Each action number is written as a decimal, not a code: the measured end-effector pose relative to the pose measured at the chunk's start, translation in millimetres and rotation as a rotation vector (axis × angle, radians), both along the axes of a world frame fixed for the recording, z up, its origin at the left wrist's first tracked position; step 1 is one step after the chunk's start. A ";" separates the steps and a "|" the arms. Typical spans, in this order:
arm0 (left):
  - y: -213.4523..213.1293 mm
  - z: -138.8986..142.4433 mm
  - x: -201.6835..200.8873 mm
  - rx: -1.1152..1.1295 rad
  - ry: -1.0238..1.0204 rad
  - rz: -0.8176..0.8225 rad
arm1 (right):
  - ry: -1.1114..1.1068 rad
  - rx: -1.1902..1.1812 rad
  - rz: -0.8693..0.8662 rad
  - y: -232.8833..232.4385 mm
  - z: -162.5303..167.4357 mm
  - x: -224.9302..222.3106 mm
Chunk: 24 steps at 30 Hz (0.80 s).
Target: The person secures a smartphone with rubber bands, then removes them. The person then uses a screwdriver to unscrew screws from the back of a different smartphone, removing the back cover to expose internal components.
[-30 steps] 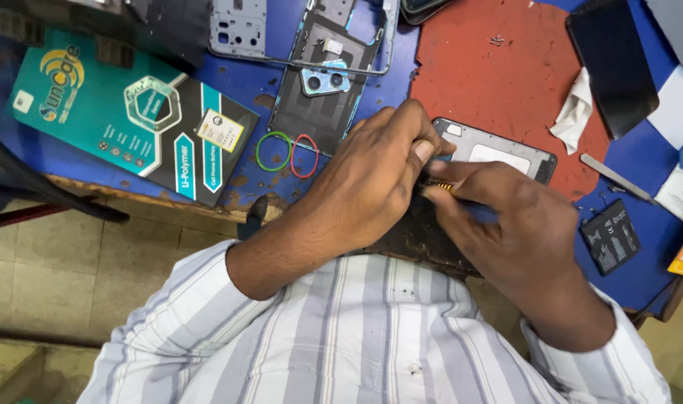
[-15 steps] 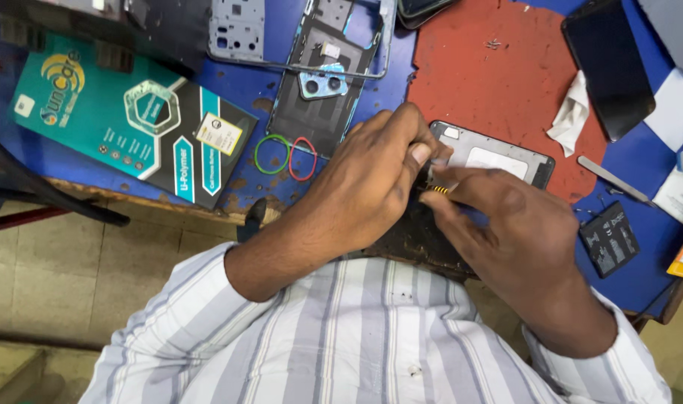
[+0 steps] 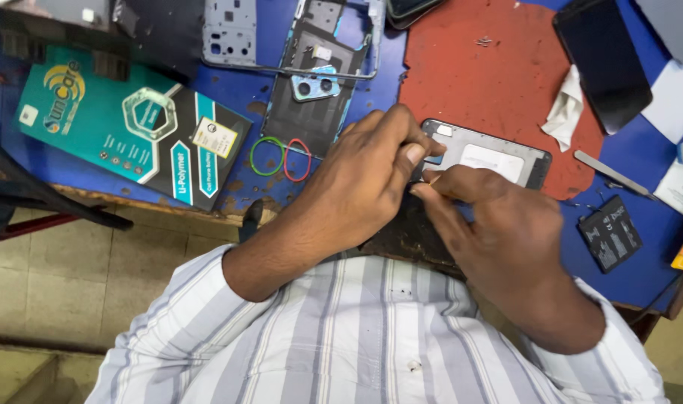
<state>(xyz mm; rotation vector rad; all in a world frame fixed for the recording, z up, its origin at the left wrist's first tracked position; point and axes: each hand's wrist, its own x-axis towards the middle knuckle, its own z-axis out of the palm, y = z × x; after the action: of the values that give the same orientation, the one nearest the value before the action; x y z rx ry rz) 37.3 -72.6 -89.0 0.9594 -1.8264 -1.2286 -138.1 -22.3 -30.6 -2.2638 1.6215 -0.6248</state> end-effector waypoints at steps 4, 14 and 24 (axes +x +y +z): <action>4.6 1.8 -0.4 -0.075 0.004 0.007 | -0.052 0.016 -0.015 6.4 -2.7 -5.0; 13.7 -2.0 -4.8 -0.095 0.089 0.011 | -0.708 -0.032 -0.036 16.5 -14.8 -43.2; 14.1 -2.2 -7.2 -0.074 0.047 0.004 | -0.740 -0.039 -0.005 15.8 -21.2 -35.2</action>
<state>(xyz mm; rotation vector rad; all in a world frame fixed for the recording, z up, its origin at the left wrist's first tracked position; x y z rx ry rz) 30.1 -58.5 -91.2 0.8857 -1.8195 -1.1635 -173.3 -6.4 -51.8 -1.7197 1.2346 -1.3048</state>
